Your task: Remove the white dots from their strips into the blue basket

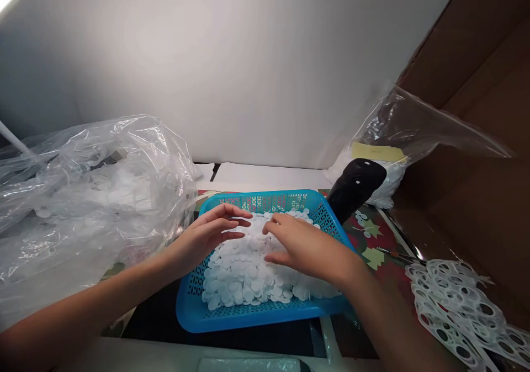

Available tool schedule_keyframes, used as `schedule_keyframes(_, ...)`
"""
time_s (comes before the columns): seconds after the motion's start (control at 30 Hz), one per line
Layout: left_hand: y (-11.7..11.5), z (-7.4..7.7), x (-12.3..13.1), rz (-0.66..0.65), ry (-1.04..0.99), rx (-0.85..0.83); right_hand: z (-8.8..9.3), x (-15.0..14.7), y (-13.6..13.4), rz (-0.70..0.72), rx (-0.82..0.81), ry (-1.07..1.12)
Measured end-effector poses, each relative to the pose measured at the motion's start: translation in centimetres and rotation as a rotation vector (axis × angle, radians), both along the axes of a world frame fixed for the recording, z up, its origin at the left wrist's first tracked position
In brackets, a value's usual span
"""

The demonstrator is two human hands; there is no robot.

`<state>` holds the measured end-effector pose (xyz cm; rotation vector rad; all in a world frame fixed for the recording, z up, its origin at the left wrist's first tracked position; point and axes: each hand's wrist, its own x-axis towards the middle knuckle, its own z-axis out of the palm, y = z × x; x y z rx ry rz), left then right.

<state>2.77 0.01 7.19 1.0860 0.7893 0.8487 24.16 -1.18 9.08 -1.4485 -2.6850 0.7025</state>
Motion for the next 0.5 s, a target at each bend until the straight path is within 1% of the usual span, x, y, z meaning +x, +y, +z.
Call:
schedule_keyframes(0.13, 0.1, -0.2, -0.1, -0.042, 0.004, 0.014, -1.3, -0.7, 0.5, 0.034, 0.024, 0.006)
schedule_keyframes(0.23, 0.1, -0.3, -0.1, -0.060, 0.011, 0.021, -1.5, -0.8, 0.5, 0.052, 0.027, 0.005)
schedule_keyframes(0.33, 0.2, -0.4, -0.1, -0.083, 0.031, 0.042, -0.7, -1.1, 0.2, 0.099, 0.010, -0.001)
schedule_keyframes(0.43, 0.1, -0.3, 0.0, -0.104, 0.093, 0.113, 0.8, -1.1, -0.4, 0.181, -0.113, 0.069)
schedule_keyframes(0.47, 0.0, -0.2, 0.0, -0.111, 0.118, 0.151, 1.2, -0.9, -0.6, 0.172, -0.168, 0.106)
schedule_keyframes(0.5, -0.2, -0.1, 0.0, -0.119, 0.145, 0.201, 1.6, -0.6, -0.9, 0.129, -0.181, 0.138)
